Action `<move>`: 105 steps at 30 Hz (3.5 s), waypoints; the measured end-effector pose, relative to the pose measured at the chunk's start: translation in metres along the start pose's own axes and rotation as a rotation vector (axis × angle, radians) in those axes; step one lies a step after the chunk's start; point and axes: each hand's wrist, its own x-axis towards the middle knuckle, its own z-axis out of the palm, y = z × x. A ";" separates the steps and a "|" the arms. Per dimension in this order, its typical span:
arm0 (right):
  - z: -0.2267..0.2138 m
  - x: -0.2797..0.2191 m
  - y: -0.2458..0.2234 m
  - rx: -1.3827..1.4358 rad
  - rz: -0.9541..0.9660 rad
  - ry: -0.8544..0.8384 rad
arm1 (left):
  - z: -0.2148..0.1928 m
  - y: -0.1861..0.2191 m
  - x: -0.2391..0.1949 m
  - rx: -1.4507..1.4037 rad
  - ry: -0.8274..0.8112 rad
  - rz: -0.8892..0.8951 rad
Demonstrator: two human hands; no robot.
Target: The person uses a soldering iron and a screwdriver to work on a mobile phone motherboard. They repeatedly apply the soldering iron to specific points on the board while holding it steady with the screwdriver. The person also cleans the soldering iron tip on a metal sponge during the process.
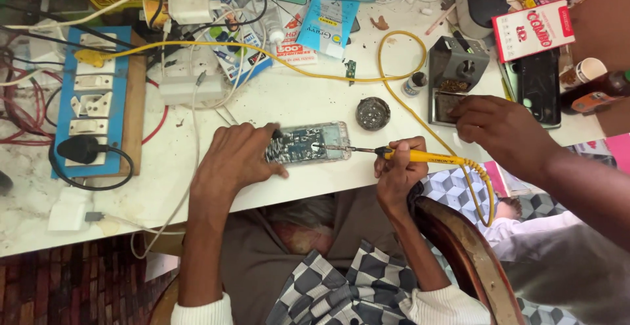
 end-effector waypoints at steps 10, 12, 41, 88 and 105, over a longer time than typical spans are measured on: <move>0.002 -0.002 -0.004 -0.046 -0.020 -0.038 | -0.008 0.014 -0.024 -0.033 0.030 -0.162; 0.006 0.000 -0.008 -0.060 0.006 -0.004 | -0.012 0.017 -0.028 -0.221 0.121 -0.179; 0.010 -0.024 0.007 -0.162 -0.089 0.083 | 0.091 0.037 0.003 -1.258 0.623 0.131; 0.020 0.005 -0.004 -0.105 0.024 0.164 | 0.096 0.055 0.010 -1.300 0.740 0.065; 0.015 -0.001 0.002 -0.187 -0.083 0.127 | 0.095 0.047 0.015 -1.347 0.734 0.092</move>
